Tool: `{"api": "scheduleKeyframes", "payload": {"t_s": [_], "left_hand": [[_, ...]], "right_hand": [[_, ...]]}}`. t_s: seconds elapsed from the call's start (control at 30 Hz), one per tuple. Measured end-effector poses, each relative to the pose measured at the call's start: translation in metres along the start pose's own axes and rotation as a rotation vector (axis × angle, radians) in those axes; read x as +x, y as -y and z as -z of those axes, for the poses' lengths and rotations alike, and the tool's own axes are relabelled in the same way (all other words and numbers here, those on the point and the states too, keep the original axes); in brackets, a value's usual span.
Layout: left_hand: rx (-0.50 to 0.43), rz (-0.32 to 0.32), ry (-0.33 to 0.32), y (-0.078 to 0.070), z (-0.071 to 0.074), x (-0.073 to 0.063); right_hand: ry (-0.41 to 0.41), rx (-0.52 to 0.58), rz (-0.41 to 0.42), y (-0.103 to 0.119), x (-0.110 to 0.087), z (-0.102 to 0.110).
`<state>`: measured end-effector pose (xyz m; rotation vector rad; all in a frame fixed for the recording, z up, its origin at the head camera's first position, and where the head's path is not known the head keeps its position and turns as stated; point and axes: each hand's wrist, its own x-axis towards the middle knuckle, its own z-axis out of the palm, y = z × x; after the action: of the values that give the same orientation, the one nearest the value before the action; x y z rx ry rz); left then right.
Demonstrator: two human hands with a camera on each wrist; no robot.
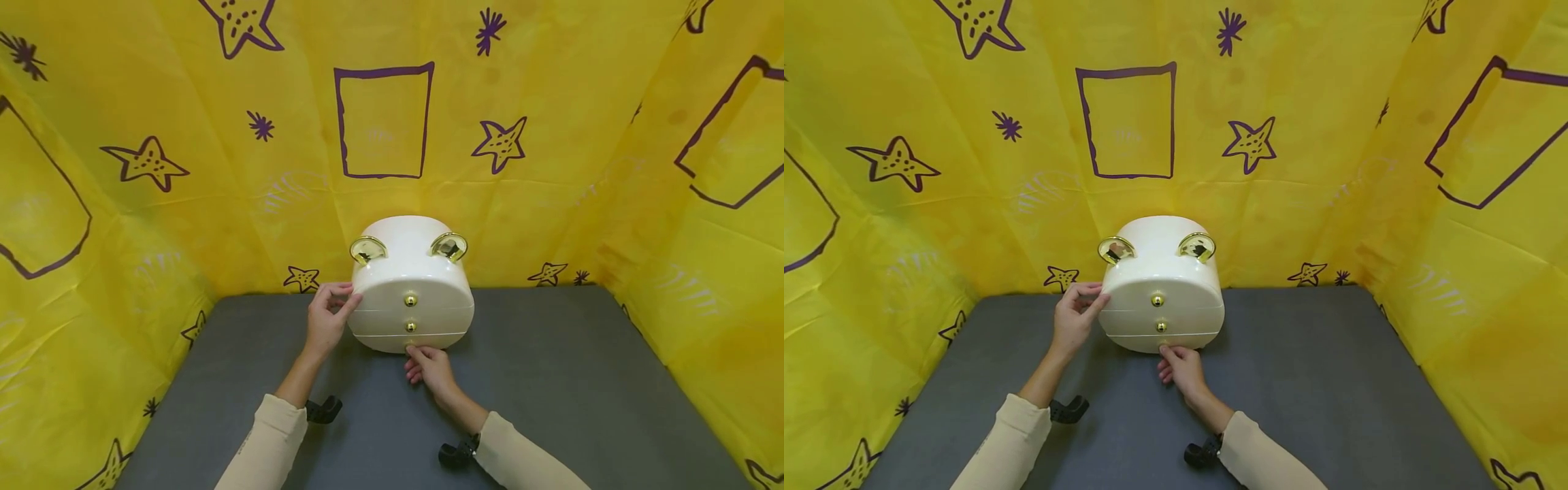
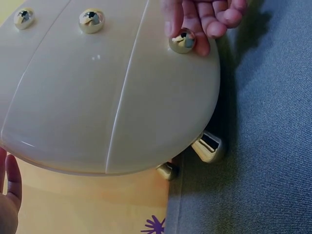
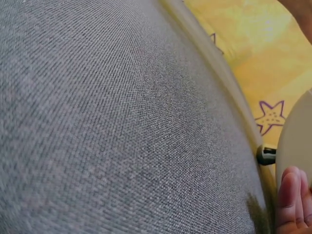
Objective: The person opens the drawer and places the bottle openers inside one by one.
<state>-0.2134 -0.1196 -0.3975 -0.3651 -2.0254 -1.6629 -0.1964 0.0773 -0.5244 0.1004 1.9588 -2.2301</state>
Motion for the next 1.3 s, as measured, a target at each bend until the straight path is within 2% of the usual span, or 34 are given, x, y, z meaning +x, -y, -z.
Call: {"api": "scheduleKeyframes", "payload": {"t_s": [0.43,0.63,0.87,1.03,1.3], "left_hand": [[-0.017,-0.014,-0.017,0.002,0.0,-0.003],[-0.026,-0.013,-0.028,0.001,0.0,-0.005],[-0.018,0.026,-0.027,0.001,0.0,-0.005],[-0.029,0.016,-0.039,0.001,-0.001,-0.004],[-0.029,0.02,-0.024,0.0,-0.001,-0.003]], "right_hand": [[0.013,-0.016,0.002,0.004,-0.006,-0.002],[0.006,-0.022,-0.018,-0.002,-0.003,-0.001],[0.017,-0.036,-0.021,0.016,-0.016,-0.001],[0.01,-0.088,0.01,0.027,-0.022,-0.003],[0.007,-0.167,0.034,0.026,-0.02,-0.001]]}}
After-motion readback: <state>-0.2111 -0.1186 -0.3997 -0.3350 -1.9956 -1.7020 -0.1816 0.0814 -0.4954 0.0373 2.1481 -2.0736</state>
